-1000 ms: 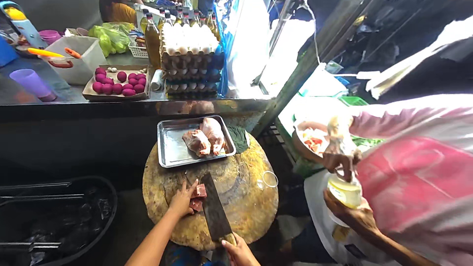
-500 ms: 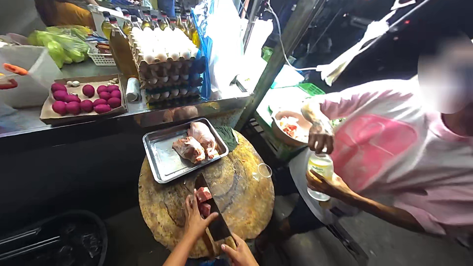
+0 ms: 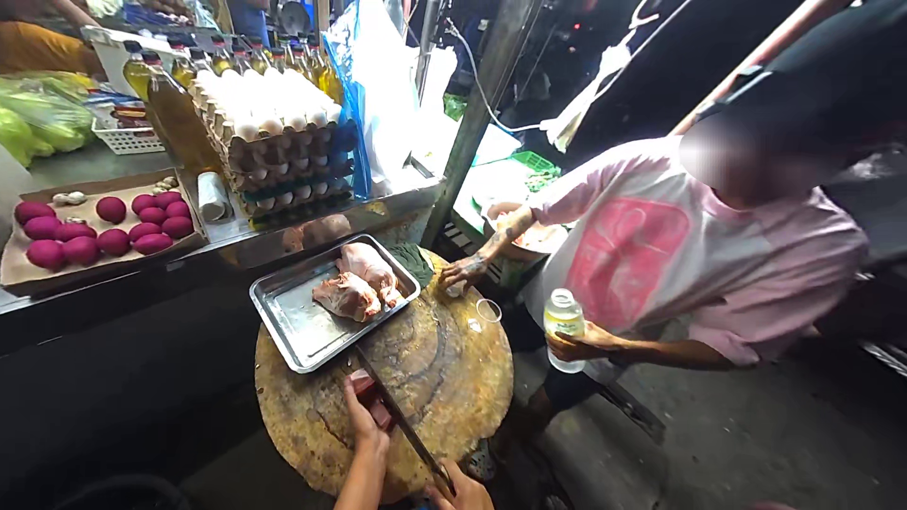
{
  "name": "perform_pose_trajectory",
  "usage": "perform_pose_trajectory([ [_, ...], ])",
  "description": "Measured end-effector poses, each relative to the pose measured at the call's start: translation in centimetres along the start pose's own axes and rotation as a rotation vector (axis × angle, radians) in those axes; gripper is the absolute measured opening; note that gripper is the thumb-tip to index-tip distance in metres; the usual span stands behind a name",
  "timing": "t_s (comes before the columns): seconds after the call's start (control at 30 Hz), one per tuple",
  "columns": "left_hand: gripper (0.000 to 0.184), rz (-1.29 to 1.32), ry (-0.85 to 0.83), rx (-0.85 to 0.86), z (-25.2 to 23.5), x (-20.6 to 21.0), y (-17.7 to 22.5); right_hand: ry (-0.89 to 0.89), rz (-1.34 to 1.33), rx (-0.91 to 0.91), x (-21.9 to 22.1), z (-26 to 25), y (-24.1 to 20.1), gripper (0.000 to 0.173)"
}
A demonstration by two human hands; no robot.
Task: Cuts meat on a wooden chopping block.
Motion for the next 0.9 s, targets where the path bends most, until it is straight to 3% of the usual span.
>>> perform_pose_trajectory([
  [0.13,0.046,0.215,0.019,-0.099,-1.3,-1.9,-0.8,0.062,-0.007,-0.101,-0.7,1.8,-1.5,0.046],
  [0.3,0.066,0.443,-0.038,-0.300,-2.3,-4.4,-1.7,0.217,-0.102,-0.289,-1.4,3.4,-3.6,0.040],
  [0.43,0.071,0.484,-0.196,-0.219,-3.4,-7.8,1.3,0.278,-0.154,-0.236,-3.2,3.6,-3.7,0.040],
  [0.6,0.066,0.446,-0.101,-0.081,-3.3,-13.7,7.1,0.264,0.000,-0.189,-4.5,1.5,-0.2,0.045],
  [0.77,0.067,0.545,-0.126,0.029,-3.1,-20.5,10.2,0.192,0.161,-0.157,-2.3,-0.7,0.7,0.045],
  [0.9,0.066,0.629,-0.120,0.072,-1.9,-22.5,11.2,0.188,0.217,-0.224,0.7,-2.8,-1.0,0.044],
])
Point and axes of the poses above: each hand's wrist, its own z-axis away from the middle knuckle, its own x-axis out of the palm, y = z × x, the point moved 3 cm from there along -z, towards the middle knuckle, and after that the axes turned 12 degrees about x, right-handed, at the moved point
